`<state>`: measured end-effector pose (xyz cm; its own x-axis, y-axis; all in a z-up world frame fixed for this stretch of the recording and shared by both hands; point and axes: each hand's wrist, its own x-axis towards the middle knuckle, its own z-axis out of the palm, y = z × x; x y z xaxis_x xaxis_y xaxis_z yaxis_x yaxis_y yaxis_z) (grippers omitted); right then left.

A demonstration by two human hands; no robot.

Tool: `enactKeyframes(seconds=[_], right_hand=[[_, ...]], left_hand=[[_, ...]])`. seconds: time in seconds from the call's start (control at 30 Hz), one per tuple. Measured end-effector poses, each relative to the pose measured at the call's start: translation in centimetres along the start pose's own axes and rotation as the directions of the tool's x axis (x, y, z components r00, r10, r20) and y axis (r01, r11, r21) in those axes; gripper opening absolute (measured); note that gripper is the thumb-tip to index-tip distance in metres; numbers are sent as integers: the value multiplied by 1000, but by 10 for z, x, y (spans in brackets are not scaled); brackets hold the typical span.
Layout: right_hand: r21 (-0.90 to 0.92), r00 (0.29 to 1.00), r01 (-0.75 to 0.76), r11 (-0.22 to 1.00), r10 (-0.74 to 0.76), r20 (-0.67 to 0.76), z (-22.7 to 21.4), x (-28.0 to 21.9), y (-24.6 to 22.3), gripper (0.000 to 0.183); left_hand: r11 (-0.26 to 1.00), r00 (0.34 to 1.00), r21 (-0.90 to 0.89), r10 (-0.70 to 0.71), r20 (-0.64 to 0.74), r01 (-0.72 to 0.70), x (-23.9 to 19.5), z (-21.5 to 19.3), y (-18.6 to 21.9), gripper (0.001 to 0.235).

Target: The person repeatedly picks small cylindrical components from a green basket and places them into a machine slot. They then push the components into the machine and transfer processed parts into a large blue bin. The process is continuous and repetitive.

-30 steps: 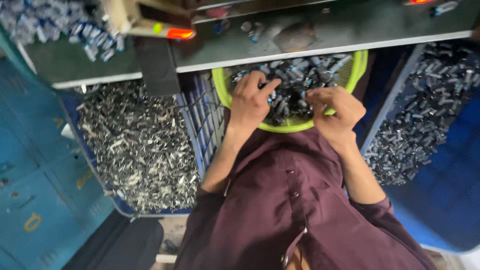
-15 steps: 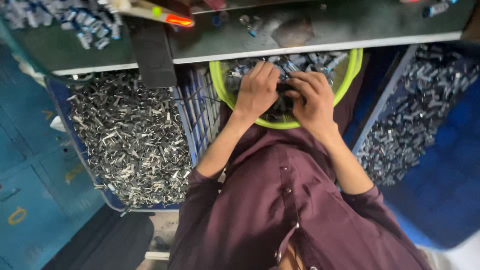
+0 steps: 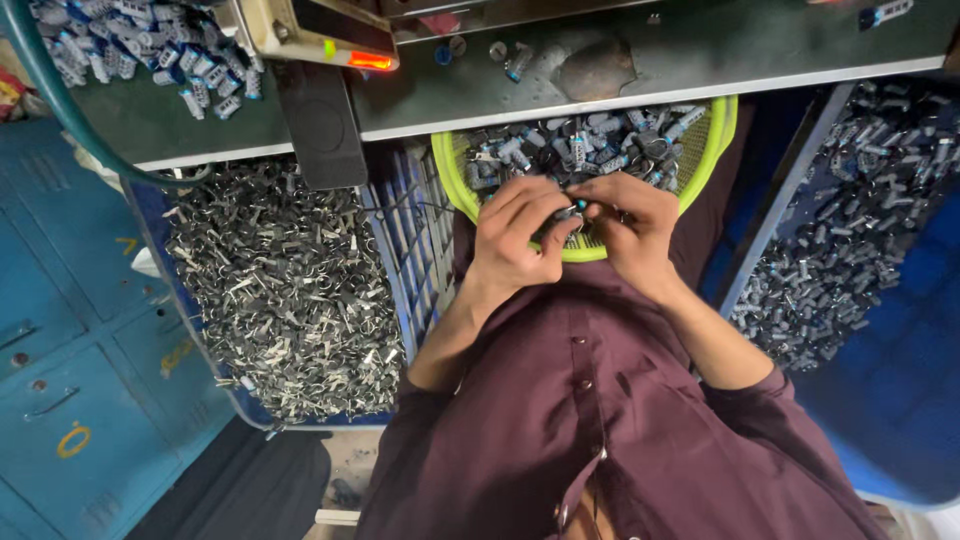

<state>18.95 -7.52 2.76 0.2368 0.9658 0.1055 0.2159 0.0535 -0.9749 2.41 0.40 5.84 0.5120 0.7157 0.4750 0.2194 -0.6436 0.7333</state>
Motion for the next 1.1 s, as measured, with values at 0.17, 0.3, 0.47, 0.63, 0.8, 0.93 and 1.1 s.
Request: enactKeyframes(seconds=[0.17,0.3,0.47,0.63,0.8,0.93,1.1], right_hand=[[620,927,-317,718,373,42,1,-17,15,26],[517,970,-217,828,241,21,2,-18,40,27],[814,878,-309,491,477,45,1,-5,60,26],[171,976,-191,967,206,-76,-11,7,20,25],[-451,954,289,844,-296,57,-16,30,-32,26],[-308,949,302,902,-315,6,-16,50,-39,27],[187,988,127,974,-142,68,15,40,-18,33]], left_hand=[[965,973,158,222,-59,-211,-4,0,-10,27],[831,917,394,385,104,-394,1,-8,-11,23],[685,859,523,449,246,-508,-9,-27,5,18],[893,990,446,8,-141,56,-25,-21,2,6],[493,735,-687,-673,89,534,-33,-22,-13,27],[602,915,-752,-404,3,269,-40,-26,-17,42],[470,865,-827,-500,40,309,-43,-22,-13,21]])
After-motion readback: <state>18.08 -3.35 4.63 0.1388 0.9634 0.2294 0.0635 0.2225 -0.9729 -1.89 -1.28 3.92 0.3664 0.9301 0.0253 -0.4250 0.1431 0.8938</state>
